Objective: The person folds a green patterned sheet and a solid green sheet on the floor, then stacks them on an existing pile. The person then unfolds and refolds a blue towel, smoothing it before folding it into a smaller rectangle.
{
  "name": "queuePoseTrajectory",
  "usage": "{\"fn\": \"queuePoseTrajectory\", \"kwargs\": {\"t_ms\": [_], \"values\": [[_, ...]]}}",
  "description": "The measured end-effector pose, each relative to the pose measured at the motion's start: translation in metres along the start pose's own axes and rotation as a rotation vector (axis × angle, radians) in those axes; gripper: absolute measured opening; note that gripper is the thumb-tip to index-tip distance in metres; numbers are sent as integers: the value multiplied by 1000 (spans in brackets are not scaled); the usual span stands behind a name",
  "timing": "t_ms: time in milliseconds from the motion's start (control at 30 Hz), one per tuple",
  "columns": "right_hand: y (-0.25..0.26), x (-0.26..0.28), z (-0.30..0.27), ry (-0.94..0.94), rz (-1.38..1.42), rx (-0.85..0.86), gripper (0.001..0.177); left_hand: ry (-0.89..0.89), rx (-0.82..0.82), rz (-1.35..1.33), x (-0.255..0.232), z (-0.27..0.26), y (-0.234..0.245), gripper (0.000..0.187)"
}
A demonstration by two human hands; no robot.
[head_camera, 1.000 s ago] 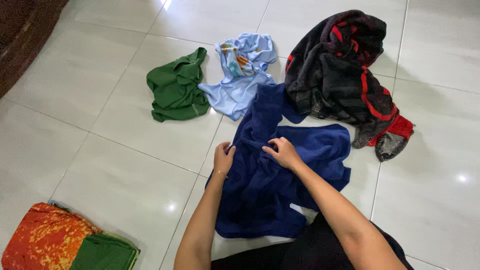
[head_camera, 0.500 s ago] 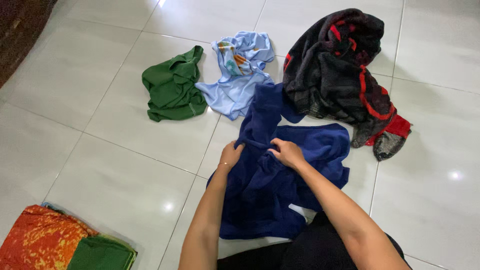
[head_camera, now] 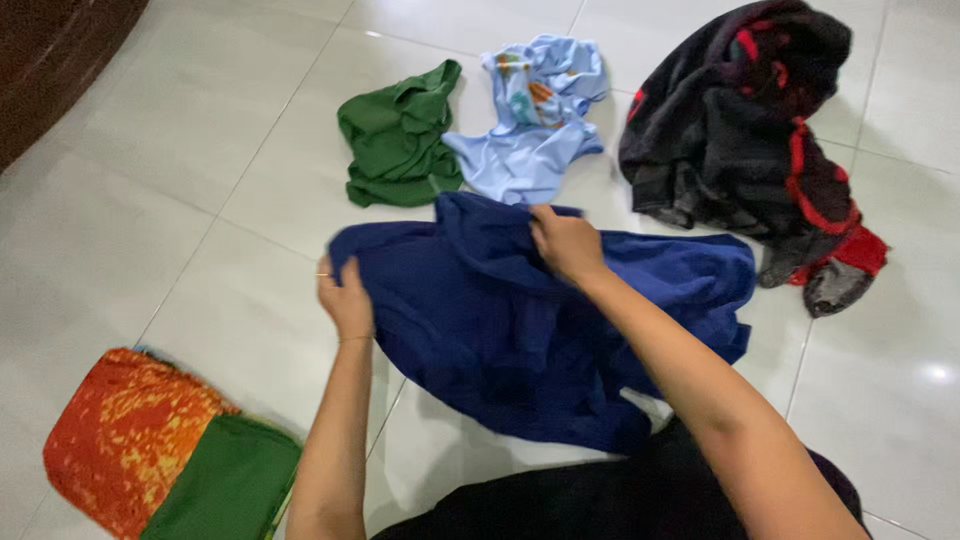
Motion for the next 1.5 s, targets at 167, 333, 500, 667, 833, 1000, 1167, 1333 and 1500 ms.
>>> {"fn": "queuePoseTrajectory", "kwargs": {"t_ms": [167,333,500,667,833,1000,1167,1333,1500], "values": [[-56,100,35,115,430,45,26,-34,-291,-94,-11,19,104,22],[-111,201,26,537,592,368,79,4,-512,-50,43,19,202,26],[-150,197,-4,383,542,574,87,278,-452,551,140,-1,246,53],[-165,114,-27,290,381,524,75,278,-149,808,160,-25,188,93],[-136,-18,-41,91,31,278,45,-84,260,1101,98,-57,58,89],[-65,-147,-57,-193,-387,136,39,12,717,999,85,-90,-62,69],[-11,-243,-91,-681,-457,237,75,201,809,985,112,-98,-124,85],[-20,-294,-114,-729,-442,451,43,128,806,1019,132,-88,-142,44],[-16,-296,-74,-624,-327,375,38,371,781,737,120,-40,-131,39]]}}
Point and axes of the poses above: each hand's wrist, its own z-axis towards the middle knuckle, its own y-axis out of the back of the hand, x = y × z, the point moved 6 cm from there along z, towards the middle knuckle, and after that the axes turned 3 degrees about -z, right-handed, at the moved point
